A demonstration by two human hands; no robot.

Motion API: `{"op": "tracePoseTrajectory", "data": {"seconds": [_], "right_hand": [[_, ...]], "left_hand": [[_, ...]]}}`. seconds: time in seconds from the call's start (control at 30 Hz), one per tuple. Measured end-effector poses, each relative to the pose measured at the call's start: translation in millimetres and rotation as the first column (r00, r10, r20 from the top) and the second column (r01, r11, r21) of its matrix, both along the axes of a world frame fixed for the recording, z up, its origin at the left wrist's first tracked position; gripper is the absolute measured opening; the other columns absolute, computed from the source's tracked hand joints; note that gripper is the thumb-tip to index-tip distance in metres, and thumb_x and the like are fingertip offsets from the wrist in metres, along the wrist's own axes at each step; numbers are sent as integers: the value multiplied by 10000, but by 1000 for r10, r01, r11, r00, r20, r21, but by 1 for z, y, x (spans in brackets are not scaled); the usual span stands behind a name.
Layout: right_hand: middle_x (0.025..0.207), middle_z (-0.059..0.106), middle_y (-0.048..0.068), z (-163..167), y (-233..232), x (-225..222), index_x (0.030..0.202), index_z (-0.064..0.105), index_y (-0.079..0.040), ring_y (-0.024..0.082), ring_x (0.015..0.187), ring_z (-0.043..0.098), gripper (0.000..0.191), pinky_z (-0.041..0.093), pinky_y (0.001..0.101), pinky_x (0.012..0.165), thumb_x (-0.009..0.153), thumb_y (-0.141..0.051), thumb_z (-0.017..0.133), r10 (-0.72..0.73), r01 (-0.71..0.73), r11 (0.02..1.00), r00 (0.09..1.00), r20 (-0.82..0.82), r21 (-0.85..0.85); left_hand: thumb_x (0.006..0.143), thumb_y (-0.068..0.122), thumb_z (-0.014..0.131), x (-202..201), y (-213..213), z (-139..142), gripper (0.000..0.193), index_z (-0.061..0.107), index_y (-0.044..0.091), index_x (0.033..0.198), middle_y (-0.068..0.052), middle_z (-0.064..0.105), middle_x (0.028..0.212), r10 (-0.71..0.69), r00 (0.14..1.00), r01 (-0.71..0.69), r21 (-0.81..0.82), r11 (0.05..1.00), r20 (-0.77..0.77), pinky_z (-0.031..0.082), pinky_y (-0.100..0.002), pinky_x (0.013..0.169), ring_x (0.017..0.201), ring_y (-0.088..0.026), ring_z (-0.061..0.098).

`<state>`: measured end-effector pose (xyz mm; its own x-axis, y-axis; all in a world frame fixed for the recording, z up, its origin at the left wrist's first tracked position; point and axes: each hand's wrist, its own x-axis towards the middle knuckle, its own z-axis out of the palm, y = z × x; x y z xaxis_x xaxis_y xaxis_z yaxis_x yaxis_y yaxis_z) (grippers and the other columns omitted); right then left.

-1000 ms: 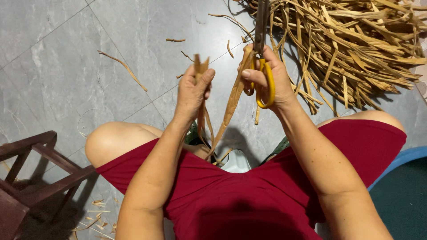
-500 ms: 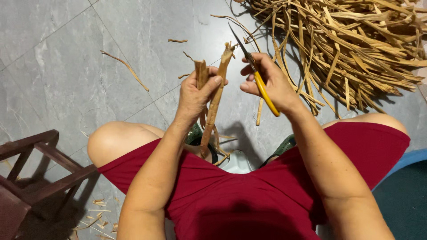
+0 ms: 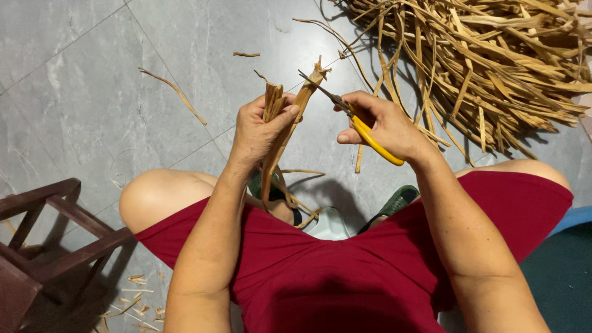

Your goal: The person sits on the tiled floor and cuts dried grass/palm stalks into shorter pieces with yellow-handled scissors, working through a bundle of stalks one handful at a time and setting cut pieces aside, with a blue basin of water nearby.

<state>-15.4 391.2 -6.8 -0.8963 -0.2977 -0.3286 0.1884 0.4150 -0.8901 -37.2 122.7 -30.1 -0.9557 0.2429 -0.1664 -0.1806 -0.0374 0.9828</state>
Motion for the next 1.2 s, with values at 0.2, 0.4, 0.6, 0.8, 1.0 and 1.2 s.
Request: {"op": "tracePoseTrajectory", "data": {"seconds": [0.2,0.4,0.6,0.8,1.0,1.2], "right_hand": [[815,641,-75,-2,-9,-2,1119,735,-70,19,739,573,436,476,197,654,775,-286,893,-44,38,993,998,-47,-109],[664,541,-31,-11,-18,-3,1083,710,-66,56,496,457,296,332,208,430,850,-199,835,-229,269,921,959,168,-280],[1037,700,-22,-19,-32,0,1324,559,-108,38,800,606,539,466,178,627,856,-104,826,-260,235,796,965,36,-557],[1090,652,-4,-22,-40,4,1354,557,-70,77,1011,638,525,554,232,904,906,-64,829,-311,210,746,949,-51,-632],[1081,619,5,-24,-45,3,1375,542,-57,92,1037,622,526,553,249,969,921,-44,806,-312,216,730,949,-35,-649],[1220,616,63,-25,-48,6,1436,482,-73,168,1199,599,637,494,326,1045,920,-207,831,-245,121,901,934,-261,-416]], "left_hand": [[947,157,752,-1,-5,4,193,747,36,1097,-21,741,860,9,998,-11,23,1000,57,550,-218,675,771,-65,677],[950,168,753,-4,-5,1,222,732,34,1127,-18,742,894,36,992,-47,87,995,119,554,-215,695,779,-59,670],[948,169,726,2,5,-3,245,721,52,1164,-13,743,904,-61,984,35,155,987,166,505,-214,648,732,-60,624],[993,175,726,8,18,-10,203,660,57,1145,-30,731,1013,-176,981,147,268,952,87,549,-229,779,893,-71,672],[979,165,786,14,25,-18,169,711,66,1094,3,704,924,-36,993,35,-11,999,-113,521,-229,752,829,-58,616],[960,177,735,6,23,-16,212,714,70,1142,16,718,897,111,989,-132,239,962,102,559,-212,694,767,-55,657]]}}
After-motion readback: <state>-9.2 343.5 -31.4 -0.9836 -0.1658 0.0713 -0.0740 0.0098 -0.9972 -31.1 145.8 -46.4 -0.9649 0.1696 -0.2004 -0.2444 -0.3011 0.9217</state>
